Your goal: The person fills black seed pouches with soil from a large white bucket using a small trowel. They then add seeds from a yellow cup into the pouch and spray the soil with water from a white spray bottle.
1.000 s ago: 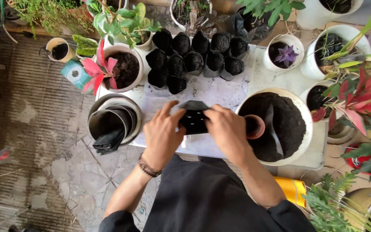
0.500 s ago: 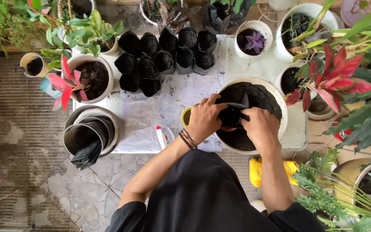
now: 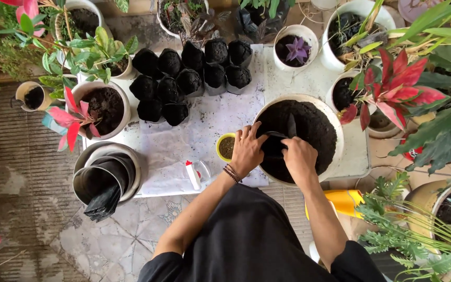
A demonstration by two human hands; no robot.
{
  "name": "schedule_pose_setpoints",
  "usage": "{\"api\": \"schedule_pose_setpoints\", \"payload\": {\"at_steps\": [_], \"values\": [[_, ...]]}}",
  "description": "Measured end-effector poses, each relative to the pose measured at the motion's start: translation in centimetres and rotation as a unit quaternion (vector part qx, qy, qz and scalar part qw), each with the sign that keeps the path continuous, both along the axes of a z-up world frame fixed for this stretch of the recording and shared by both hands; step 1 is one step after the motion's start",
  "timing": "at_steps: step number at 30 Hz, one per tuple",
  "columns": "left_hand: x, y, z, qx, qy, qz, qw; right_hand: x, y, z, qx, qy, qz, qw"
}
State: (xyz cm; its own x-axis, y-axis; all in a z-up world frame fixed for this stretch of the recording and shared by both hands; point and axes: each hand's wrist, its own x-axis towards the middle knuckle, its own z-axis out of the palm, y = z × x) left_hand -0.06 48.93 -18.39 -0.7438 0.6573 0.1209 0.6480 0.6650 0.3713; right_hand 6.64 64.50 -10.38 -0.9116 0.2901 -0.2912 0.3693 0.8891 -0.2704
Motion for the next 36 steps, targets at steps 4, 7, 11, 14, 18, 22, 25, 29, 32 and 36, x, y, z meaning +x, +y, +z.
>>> {"api": "schedule_pose_setpoints", "payload": {"at_steps": [4, 7, 11, 14, 18, 22, 25, 29, 32, 36], "values": [[0.9, 0.4, -3.1, 0.013, 0.006, 0.0, 1.0, 0.8, -1.9, 2.5, 0.062, 0.025, 0.019, 0.998], [1.5, 0.8, -4.9, 0.015, 0.009, -0.014, 1.0, 0.6, -3.0, 0.1, 0.002, 0.06, 0.031, 0.998], [1.8, 0.4, -5.3, 0.016, 0.008, -0.005, 1.0, 0.3, -2.2, -10.1, -0.054, 0.001, 0.082, 0.995], [1.3, 0.1, -4.9, 0.031, -0.002, -0.001, 1.0, -0.1, -3.7, -10.8, -0.012, -0.03, 0.075, 0.997], [1.5, 0.0, -6.5, 0.057, 0.018, -0.003, 0.998, -0.7, -5.1, -10.5, 0.049, -0.081, 0.063, 0.994], [1.8, 0.0, -6.0, 0.055, 0.015, -0.002, 0.998, -2.5, -5.3, -11.2, 0.065, -0.125, 0.062, 0.988], [2.0, 0.0, -4.9, 0.047, 0.027, -0.002, 0.999, -3.9, -5.5, -11.7, 0.08, -0.167, 0.054, 0.981], [2.1, 0.2, -5.5, 0.046, 0.037, -0.003, 0.998, -5.2, -5.6, -12.2, 0.102, -0.229, 0.037, 0.967], [2.4, 0.1, -4.1, 0.049, 0.041, -0.003, 0.998, -5.2, -5.3, -12.8, 0.113, -0.272, 0.025, 0.955], [1.9, 0.3, -3.7, 0.063, 0.044, 0.0, 0.997, -6.9, -5.1, -13.5, 0.131, -0.336, 0.011, 0.933]]}}
